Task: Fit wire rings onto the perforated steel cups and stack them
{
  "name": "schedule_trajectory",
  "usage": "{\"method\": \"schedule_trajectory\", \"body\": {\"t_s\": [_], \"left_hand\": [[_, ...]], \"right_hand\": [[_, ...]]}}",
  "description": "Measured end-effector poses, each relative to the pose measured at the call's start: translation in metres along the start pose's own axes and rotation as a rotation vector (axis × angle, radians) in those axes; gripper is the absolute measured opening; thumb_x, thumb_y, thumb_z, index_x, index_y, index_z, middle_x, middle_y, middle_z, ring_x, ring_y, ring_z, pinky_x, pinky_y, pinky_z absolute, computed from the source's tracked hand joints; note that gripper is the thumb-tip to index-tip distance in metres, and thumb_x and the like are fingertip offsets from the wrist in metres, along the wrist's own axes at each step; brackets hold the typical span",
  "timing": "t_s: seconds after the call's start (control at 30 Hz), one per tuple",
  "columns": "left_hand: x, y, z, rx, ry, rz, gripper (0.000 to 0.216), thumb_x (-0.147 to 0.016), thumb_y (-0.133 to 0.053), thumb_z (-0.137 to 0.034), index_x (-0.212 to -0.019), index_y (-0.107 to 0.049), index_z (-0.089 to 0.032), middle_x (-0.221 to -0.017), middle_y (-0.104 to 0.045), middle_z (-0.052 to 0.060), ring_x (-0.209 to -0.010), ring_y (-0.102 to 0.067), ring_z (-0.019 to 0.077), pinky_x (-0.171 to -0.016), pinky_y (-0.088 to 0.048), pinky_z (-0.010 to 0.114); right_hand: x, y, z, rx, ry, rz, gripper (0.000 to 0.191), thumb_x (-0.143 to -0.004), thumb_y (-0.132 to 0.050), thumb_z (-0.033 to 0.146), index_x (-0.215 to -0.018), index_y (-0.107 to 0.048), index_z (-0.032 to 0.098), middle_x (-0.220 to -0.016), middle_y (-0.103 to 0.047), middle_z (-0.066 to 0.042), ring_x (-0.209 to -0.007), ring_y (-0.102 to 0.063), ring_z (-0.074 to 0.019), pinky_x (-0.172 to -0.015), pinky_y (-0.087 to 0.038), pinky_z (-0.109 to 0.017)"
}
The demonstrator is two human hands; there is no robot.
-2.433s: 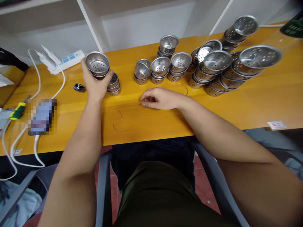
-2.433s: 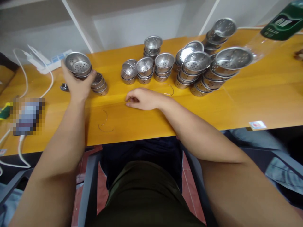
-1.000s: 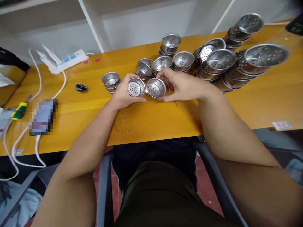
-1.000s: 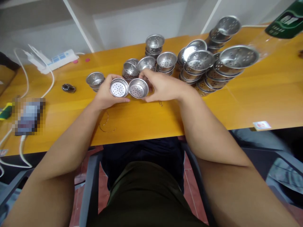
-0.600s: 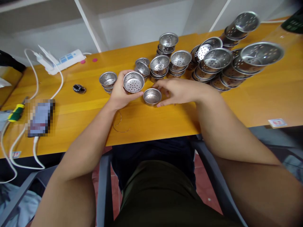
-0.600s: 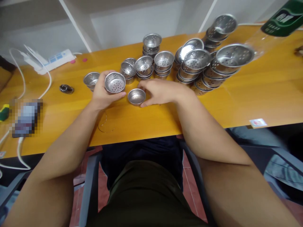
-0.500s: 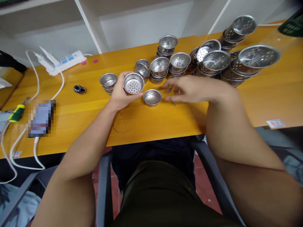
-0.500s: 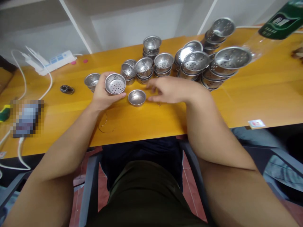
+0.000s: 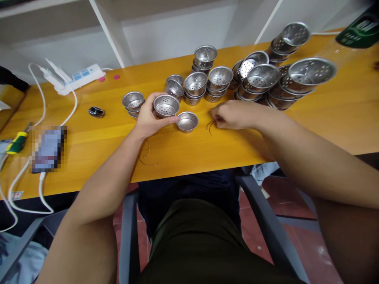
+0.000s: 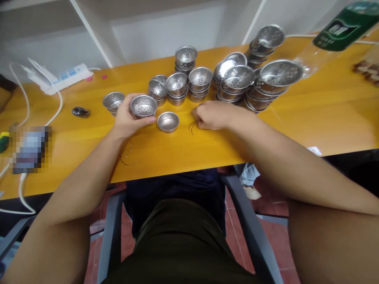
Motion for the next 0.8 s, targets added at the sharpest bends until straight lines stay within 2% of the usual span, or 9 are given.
{"method": "schedule_trajectory", "body": {"t_s": [0.13,0.2,0.3,0.4,0.5,0.57,0.63,0.73,0.8], "left_hand": [[0.0,0.0,0.003,0.005,0.002,-0.004,0.115,-0.067,-0.119,-0.086,-0.151,-0.067,-0.027,-0.142,-0.079,0.013,-0.13,-0.086,0.0405,-0.119,-0.073,0.061],[0.001,0.001,0.002,0.0,0.0,-0.01,0.116,-0.067,-0.118,-0.088,-0.152,-0.066,-0.027,-0.142,-0.079,0.013,-0.132,-0.085,0.0411,-0.12,-0.072,0.063],[0.002,0.002,-0.001,-0.035,0.023,-0.025,0.12,-0.066,-0.117,-0.091,-0.154,-0.066,-0.027,-0.144,-0.078,0.014,-0.136,-0.083,0.0424,-0.123,-0.07,0.064],[0.003,0.005,-0.007,-0.071,0.035,-0.047,0.121,-0.063,-0.117,-0.092,-0.153,-0.067,-0.028,-0.147,-0.078,0.015,-0.139,-0.081,0.0438,-0.127,-0.068,0.067],[0.003,0.006,-0.008,-0.062,0.037,-0.062,0.116,-0.064,-0.117,-0.091,-0.149,-0.069,-0.028,-0.145,-0.078,0.014,-0.137,-0.082,0.0432,-0.126,-0.069,0.068],[0.004,0.005,-0.004,-0.043,0.064,-0.063,0.114,-0.066,-0.118,-0.088,-0.15,-0.068,-0.029,-0.144,-0.078,0.014,-0.134,-0.082,0.0421,-0.124,-0.069,0.068],[0.007,0.004,0.003,-0.018,0.098,-0.07,0.116,-0.067,-0.118,-0.086,-0.153,-0.064,-0.031,-0.143,-0.077,0.012,-0.132,-0.083,0.0407,-0.122,-0.07,0.068],[0.01,0.003,0.01,0.01,0.133,-0.081,0.119,-0.067,-0.12,-0.084,-0.155,-0.059,-0.032,-0.141,-0.076,0.011,-0.129,-0.085,0.0388,-0.118,-0.072,0.066],[0.011,0.002,0.01,0.022,0.137,-0.086,0.119,-0.066,-0.119,-0.086,-0.152,-0.059,-0.03,-0.138,-0.077,0.011,-0.127,-0.085,0.0386,-0.116,-0.073,0.065]], "right_hand": [[-0.003,0.002,-0.002,-0.14,0.068,-0.025,0.022,-0.101,-0.076,0.024,-0.091,-0.057,0.025,-0.09,-0.072,-0.005,-0.077,-0.057,-0.0215,-0.076,-0.037,-0.036],[0.001,0.009,-0.003,-0.254,0.084,-0.068,0.022,-0.098,-0.078,0.024,-0.092,-0.057,0.025,-0.087,-0.071,-0.003,-0.077,-0.059,-0.0207,-0.078,-0.04,-0.036],[0.013,0.026,-0.005,-0.436,0.103,-0.189,0.016,-0.091,-0.078,0.022,-0.102,-0.067,0.023,-0.087,-0.071,-0.003,-0.079,-0.063,-0.0219,-0.079,-0.045,-0.038],[0.025,0.047,0.002,-0.636,0.166,-0.325,0.027,-0.092,-0.076,0.026,-0.118,-0.078,0.022,-0.091,-0.072,-0.005,-0.077,-0.063,-0.0222,-0.077,-0.049,-0.04],[0.028,0.067,0.019,-0.831,0.183,-0.447,0.022,-0.099,-0.085,0.038,-0.113,-0.081,0.022,-0.098,-0.079,-0.009,-0.073,-0.065,-0.0212,-0.071,-0.052,-0.041],[0.024,0.079,0.032,-0.94,0.209,-0.518,0.036,-0.101,-0.095,0.057,-0.108,-0.08,0.024,-0.096,-0.081,-0.009,-0.073,-0.066,-0.0216,-0.069,-0.054,-0.041],[0.013,0.086,0.045,-1.016,0.261,-0.559,0.053,-0.098,-0.099,0.075,-0.109,-0.081,0.026,-0.093,-0.08,-0.007,-0.074,-0.064,-0.0219,-0.069,-0.057,-0.041],[-0.008,0.086,0.058,-1.084,0.326,-0.596,0.059,-0.095,-0.101,0.079,-0.118,-0.085,0.027,-0.094,-0.081,-0.005,-0.076,-0.064,-0.0212,-0.069,-0.058,-0.04],[-0.022,0.078,0.062,-1.092,0.309,-0.631,0.058,-0.097,-0.098,0.078,-0.122,-0.086,0.027,-0.097,-0.083,-0.006,-0.083,-0.069,-0.0239,-0.071,-0.06,-0.041]]}}
Point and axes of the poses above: each hand's wrist, its own x-axis away from the middle knuckle, its own y-axis out of the back of the hand, z = x × y, the point moved 5 cm from there along -x, towards the middle knuckle
